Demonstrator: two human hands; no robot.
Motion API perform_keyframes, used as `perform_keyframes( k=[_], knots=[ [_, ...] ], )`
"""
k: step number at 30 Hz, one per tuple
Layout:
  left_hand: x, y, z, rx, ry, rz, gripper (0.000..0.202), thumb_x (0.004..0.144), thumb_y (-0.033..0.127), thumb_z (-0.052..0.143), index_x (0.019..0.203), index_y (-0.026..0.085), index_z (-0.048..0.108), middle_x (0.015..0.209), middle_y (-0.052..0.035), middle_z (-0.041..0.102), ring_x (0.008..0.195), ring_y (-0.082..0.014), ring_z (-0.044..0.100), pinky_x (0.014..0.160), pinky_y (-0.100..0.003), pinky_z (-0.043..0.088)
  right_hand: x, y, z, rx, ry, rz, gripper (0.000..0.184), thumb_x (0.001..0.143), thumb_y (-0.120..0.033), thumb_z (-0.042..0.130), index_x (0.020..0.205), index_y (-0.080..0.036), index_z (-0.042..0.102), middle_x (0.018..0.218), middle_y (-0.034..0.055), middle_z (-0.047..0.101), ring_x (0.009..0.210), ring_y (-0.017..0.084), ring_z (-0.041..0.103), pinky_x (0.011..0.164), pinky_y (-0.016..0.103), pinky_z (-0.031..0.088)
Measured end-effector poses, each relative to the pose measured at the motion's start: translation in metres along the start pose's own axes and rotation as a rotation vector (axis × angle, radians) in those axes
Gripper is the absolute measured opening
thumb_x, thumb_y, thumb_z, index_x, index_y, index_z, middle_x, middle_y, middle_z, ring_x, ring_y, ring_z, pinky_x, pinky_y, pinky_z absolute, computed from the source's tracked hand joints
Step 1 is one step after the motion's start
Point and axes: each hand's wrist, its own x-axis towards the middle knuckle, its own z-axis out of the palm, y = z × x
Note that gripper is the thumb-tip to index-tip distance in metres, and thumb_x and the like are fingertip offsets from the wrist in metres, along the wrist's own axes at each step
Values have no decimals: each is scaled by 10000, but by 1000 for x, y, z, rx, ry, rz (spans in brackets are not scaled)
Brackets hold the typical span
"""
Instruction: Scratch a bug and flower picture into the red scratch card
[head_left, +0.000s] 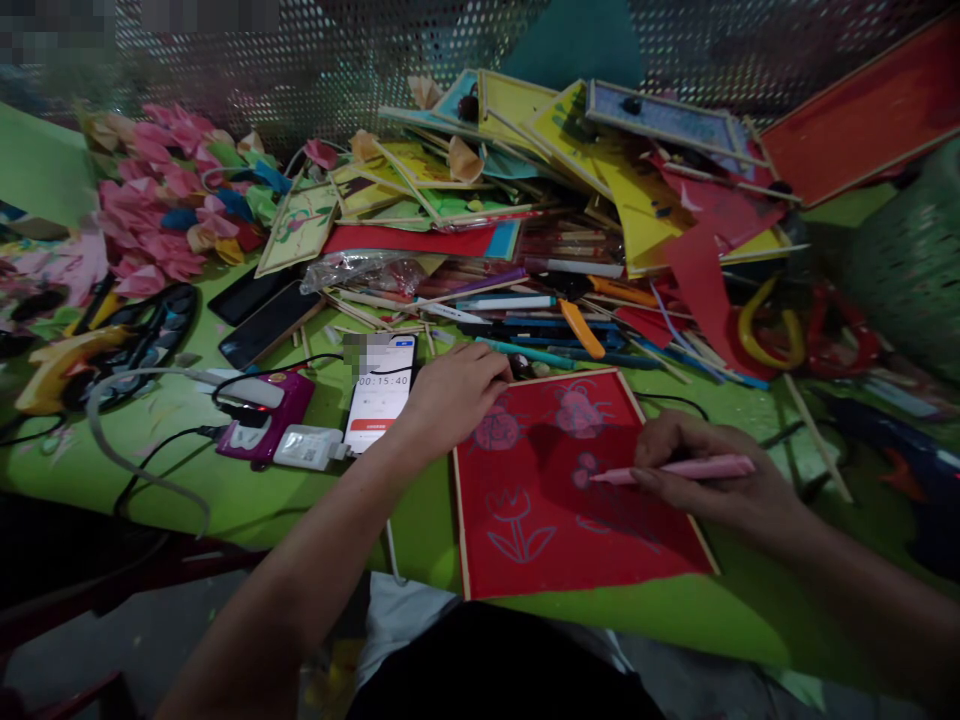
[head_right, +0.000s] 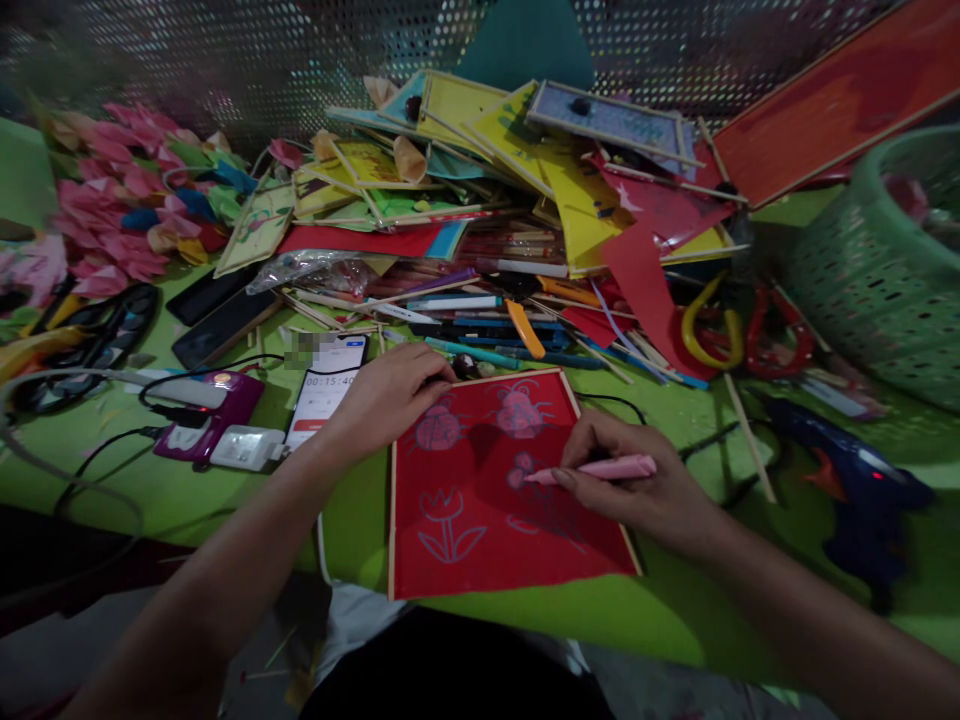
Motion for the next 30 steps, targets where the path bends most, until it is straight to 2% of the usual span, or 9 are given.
perform_keyframes(
  k=[20, 30],
  knots=[
    [0, 2, -2, -10, -11, -21, 132, 994, 156, 562, 998, 213, 681, 1049, -42, 733, 1041, -223, 659, 934, -371, 511, 0, 2, -2, -97, 45, -62, 234, 900, -348, 762, 734, -244, 635, 693, -18, 618, 596, 155, 561, 546, 260, 442],
    [0, 2, -3, -13, -11, -19, 133, 987, 149, 565, 994, 206, 684, 1055, -50, 730, 1054, -228, 659, 941, -372, 513, -2, 1, -4, -86, 22, -18, 244, 906, -367, 746, 737, -244, 619, 683, -17, 606, 608, 161, 541, 558, 275, 438]
  ],
)
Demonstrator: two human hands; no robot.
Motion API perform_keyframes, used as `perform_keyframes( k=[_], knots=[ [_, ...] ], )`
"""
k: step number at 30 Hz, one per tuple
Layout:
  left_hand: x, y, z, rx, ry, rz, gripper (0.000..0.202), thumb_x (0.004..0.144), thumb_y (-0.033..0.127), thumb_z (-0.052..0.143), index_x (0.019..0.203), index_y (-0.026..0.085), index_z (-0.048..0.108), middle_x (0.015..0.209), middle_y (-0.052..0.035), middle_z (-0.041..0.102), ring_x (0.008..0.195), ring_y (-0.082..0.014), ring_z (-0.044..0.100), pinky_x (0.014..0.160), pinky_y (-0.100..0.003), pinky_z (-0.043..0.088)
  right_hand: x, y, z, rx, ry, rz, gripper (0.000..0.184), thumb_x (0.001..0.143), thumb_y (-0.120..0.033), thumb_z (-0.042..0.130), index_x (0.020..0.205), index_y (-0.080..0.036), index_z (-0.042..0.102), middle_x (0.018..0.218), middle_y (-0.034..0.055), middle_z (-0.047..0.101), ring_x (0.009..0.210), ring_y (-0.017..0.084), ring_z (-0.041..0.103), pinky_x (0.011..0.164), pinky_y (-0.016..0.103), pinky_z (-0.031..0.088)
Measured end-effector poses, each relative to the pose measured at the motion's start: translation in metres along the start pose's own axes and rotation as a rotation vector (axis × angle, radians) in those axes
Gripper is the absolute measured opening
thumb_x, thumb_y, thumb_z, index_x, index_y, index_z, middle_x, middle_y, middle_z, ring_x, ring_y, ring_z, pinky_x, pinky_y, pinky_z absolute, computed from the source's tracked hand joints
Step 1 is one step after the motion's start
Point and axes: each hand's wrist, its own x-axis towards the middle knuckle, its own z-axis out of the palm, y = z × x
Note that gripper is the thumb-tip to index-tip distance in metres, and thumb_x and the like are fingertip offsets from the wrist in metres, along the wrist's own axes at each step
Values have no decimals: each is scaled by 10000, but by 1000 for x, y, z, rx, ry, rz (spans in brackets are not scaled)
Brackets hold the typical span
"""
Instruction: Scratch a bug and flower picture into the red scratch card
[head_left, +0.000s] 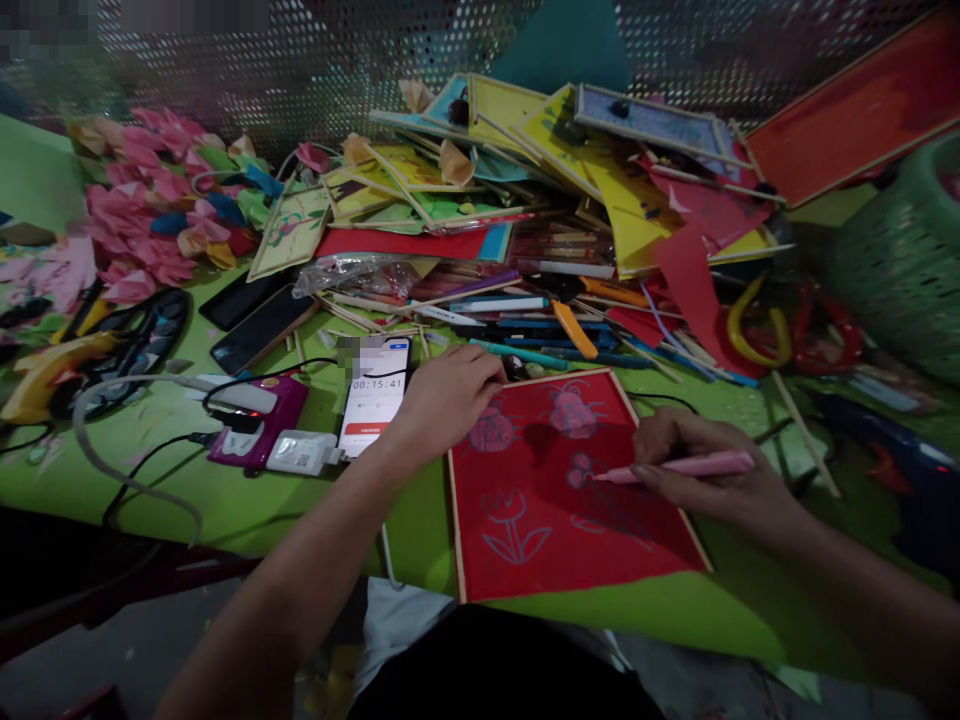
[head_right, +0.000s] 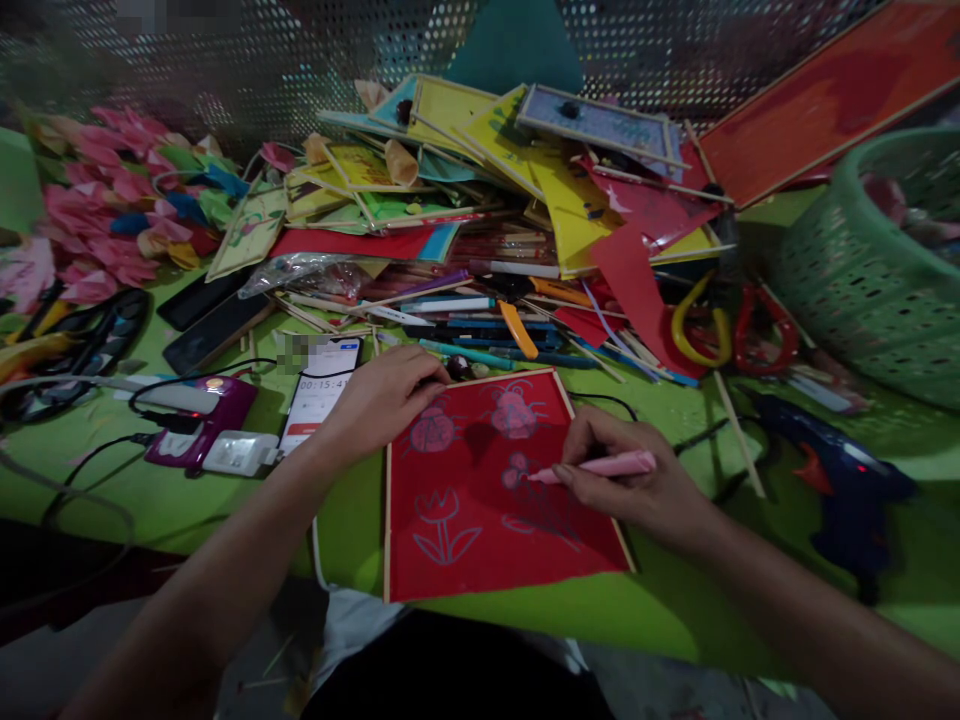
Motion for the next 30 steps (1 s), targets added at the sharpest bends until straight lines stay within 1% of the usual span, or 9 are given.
perform_keyframes(
  k=[2, 9, 14, 22, 30],
  knots=[
    [0, 0, 0, -1, 1, 3, 136, 987, 151, 562, 991, 209, 685, 1049, -50, 729, 1045, -228, 658, 938, -374, 514, -1, 1, -1, 1, -13, 13, 243, 911, -370, 749, 748, -242, 623, 695, -13, 613, 621, 163, 545, 569, 280, 439],
    [0, -1, 1, -2, 5, 5, 139, 986, 152, 557, 983, 215, 681, 1032, -47, 730, 1024, -222, 658, 923, -367, 514, 2, -1, 2, 23, -12, -7, 257, 893, -392, 772, 736, -236, 641, 677, -6, 634, 576, 154, 558, 536, 271, 443],
    [0, -1, 1, 0, 0, 3, 129, 986, 157, 566, 990, 214, 681, 1034, -46, 728, 1026, -222, 660, 911, -359, 512, 2, -2, 2, 11, -9, 6, 246, 881, -402, 787, 746, -241, 659, 676, -4, 646, 583, 156, 569, 523, 258, 438],
    [1, -1, 1, 1, 0, 4, 128, 991, 149, 568, 996, 207, 681, 1048, -47, 732, 1033, -227, 658, 921, -373, 509, 3, -5, 5, 58, -2, 40, 294, 867, -457, 807, 727, -237, 673, 675, 7, 661, 585, 162, 599, 544, 266, 497],
    [0, -2, 2, 4, 8, 10, 130, 992, 155, 565, 990, 212, 682, 1033, -47, 732, 1021, -223, 657, 911, -369, 512, 2, -4, 2, 2, 8, 21, 284, 892, -432, 783, 726, -245, 647, 667, -9, 626, 570, 153, 547, 532, 272, 431]
  ],
)
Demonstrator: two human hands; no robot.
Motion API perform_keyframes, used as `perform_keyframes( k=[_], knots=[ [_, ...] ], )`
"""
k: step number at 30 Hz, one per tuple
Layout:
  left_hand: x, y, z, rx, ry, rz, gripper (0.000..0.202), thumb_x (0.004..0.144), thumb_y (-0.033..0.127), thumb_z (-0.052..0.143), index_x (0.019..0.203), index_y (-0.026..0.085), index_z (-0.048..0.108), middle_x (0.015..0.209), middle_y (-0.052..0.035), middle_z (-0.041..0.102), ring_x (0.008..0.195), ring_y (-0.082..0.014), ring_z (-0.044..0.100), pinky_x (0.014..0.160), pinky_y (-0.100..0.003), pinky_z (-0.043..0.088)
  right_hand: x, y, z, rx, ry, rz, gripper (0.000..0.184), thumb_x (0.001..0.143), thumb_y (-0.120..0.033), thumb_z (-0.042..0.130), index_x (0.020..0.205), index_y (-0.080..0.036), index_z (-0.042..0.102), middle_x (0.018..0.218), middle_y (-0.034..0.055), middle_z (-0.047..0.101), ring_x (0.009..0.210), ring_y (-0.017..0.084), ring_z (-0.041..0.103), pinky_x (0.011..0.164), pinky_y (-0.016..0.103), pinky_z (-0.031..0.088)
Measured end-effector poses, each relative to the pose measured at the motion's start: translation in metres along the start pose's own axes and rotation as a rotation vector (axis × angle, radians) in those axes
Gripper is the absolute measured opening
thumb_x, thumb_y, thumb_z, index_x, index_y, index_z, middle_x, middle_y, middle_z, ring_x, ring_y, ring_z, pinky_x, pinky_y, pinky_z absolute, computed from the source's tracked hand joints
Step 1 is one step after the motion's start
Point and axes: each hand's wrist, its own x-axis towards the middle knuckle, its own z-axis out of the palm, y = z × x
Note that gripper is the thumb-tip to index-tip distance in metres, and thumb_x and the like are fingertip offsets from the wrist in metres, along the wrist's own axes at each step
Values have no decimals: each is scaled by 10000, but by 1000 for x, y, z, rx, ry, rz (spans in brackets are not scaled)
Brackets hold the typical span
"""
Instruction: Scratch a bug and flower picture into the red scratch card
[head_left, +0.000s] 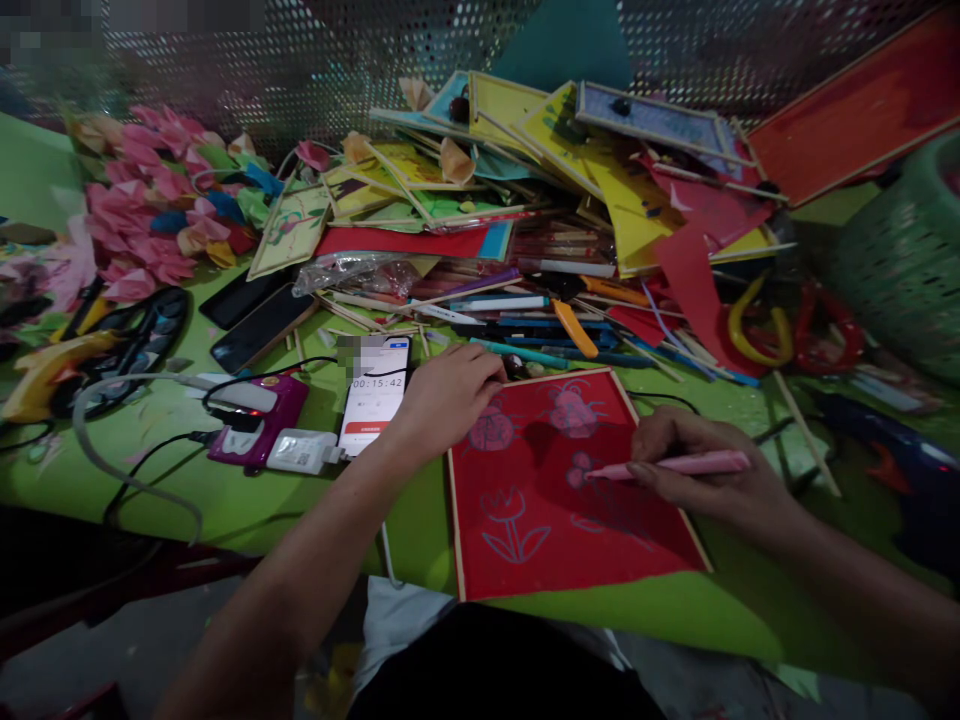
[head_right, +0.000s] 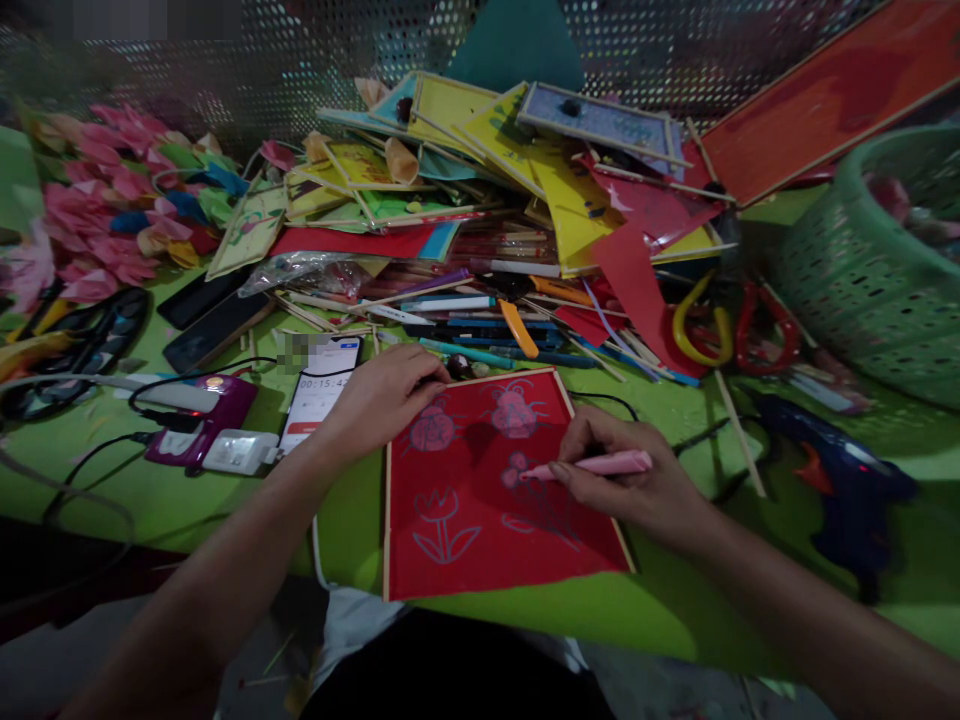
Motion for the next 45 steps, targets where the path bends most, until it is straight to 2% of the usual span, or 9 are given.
perform_keyframes(
  k=[11, 23, 33, 45],
  knots=[
    [0, 1, -1, -1, -7, -2, 133, 989, 154, 565, 989, 211, 685, 1038, -48, 732, 1025, -227, 656, 924, -374, 511, -1, 4, -1, -14, -14, -27, 246, 907, -375, 744, 736, -245, 626, 669, -10, 612, 595, 162, 537, 543, 284, 418],
    [0, 1, -1, -4, -8, -2, 135, 989, 150, 559, 992, 210, 680, 1047, -51, 729, 1045, -230, 655, 928, -373, 515, -2, 5, 1, 53, -31, 3, 238, 894, -389, 778, 758, -245, 647, 681, -5, 633, 594, 160, 570, 564, 279, 491],
    [0, 1, -1, -2, -7, -2, 137, 994, 146, 555, 998, 208, 677, 1056, -51, 729, 1046, -230, 659, 933, -375, 513, -2, 9, -3, -3, -40, -32, 223, 905, -388, 758, 765, -255, 646, 681, -10, 630, 588, 163, 549, 534, 279, 415],
    [-1, 1, 0, 9, -6, 1, 142, 1001, 149, 547, 1003, 202, 679, 1050, -51, 725, 1038, -228, 654, 931, -369, 507, -3, 12, -2, 13, -23, -39, 231, 901, -369, 772, 757, -244, 640, 704, -7, 636, 608, 158, 567, 545, 268, 446]
  ],
)
